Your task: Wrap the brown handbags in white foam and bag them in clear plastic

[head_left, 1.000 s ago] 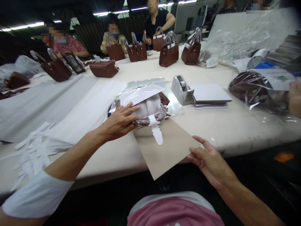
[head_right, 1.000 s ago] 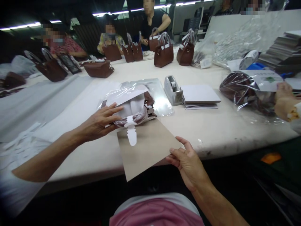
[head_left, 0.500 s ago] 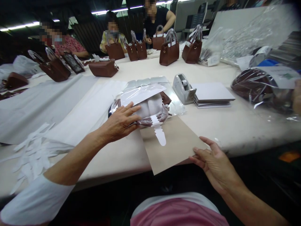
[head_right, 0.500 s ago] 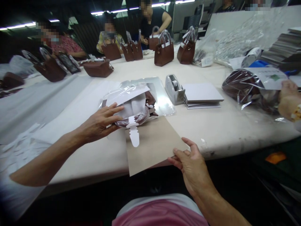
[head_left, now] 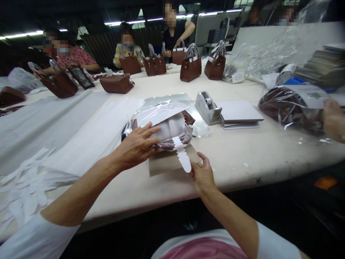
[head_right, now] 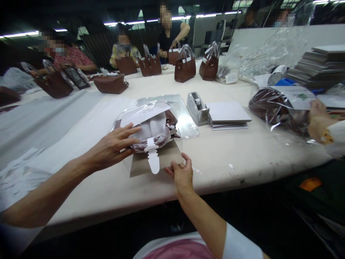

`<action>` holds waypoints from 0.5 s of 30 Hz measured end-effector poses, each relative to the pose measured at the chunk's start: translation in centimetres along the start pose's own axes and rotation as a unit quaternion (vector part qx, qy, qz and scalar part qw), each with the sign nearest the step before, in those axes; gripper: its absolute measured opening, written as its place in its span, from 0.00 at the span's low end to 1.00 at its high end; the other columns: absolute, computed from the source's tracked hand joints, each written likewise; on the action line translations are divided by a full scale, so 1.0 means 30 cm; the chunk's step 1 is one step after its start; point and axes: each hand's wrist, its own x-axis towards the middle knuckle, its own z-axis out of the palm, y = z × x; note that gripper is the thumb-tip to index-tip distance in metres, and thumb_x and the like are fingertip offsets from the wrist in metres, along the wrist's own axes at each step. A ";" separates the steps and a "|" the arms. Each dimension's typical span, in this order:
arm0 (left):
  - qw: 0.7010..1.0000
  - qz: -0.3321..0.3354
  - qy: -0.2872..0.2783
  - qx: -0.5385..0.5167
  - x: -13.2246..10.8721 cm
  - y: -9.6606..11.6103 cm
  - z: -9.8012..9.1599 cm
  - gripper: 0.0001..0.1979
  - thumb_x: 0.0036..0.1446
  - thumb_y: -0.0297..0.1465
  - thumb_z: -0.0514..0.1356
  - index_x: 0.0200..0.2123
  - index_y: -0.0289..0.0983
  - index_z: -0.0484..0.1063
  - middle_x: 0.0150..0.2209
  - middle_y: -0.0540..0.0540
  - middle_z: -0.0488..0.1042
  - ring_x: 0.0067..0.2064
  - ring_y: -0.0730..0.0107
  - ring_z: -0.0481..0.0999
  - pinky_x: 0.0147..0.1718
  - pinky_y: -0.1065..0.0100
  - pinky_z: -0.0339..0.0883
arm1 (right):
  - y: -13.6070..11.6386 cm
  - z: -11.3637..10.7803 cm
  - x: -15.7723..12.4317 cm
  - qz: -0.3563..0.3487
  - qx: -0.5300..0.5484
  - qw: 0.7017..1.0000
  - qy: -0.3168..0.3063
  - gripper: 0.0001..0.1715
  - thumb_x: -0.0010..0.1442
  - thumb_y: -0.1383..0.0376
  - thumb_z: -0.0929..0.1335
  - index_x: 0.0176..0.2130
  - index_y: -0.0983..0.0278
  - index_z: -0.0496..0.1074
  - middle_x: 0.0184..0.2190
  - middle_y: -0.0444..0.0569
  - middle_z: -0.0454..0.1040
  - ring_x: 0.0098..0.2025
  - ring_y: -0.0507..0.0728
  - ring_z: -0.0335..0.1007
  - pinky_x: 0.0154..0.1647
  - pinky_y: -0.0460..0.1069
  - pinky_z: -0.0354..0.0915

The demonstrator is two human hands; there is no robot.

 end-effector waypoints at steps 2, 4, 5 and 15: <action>1.000 0.003 0.003 -0.002 0.001 -0.005 -0.001 0.14 0.61 0.37 0.48 0.42 0.38 0.69 0.58 0.41 0.59 0.62 0.51 0.51 0.55 0.49 0.55 | 0.031 0.059 0.065 -0.009 -0.007 1.000 -0.010 0.37 0.45 0.67 0.69 0.52 0.60 0.53 0.20 0.33 0.58 0.22 0.47 0.65 0.28 0.45 0.71; 1.000 -0.002 0.003 -0.002 0.002 -0.008 -0.002 0.14 0.60 0.37 0.49 0.41 0.38 0.70 0.58 0.41 0.59 0.61 0.50 0.52 0.54 0.48 0.55 | 0.041 0.096 0.116 -0.011 -0.021 0.999 -0.024 0.38 0.46 0.67 0.67 0.55 0.60 0.51 0.22 0.36 0.61 0.22 0.49 0.66 0.26 0.45 0.70; 1.000 -0.007 0.004 -0.002 0.003 -0.010 -0.002 0.14 0.60 0.37 0.48 0.41 0.38 0.70 0.58 0.41 0.60 0.61 0.50 0.52 0.54 0.48 0.56 | 0.039 0.101 0.131 -0.009 -0.034 0.999 -0.035 0.39 0.47 0.66 0.66 0.56 0.60 0.50 0.22 0.37 0.63 0.22 0.50 0.67 0.23 0.46 0.70; 0.997 -0.051 0.029 -0.046 0.015 -0.051 -0.021 0.15 0.61 0.38 0.48 0.42 0.38 0.69 0.59 0.41 0.58 0.61 0.52 0.54 0.54 0.52 0.57 | 0.034 0.081 0.045 0.013 0.005 0.995 -0.100 0.54 0.47 0.58 0.70 0.62 0.50 0.35 0.47 0.48 0.63 0.40 0.56 0.69 0.34 0.52 0.72</action>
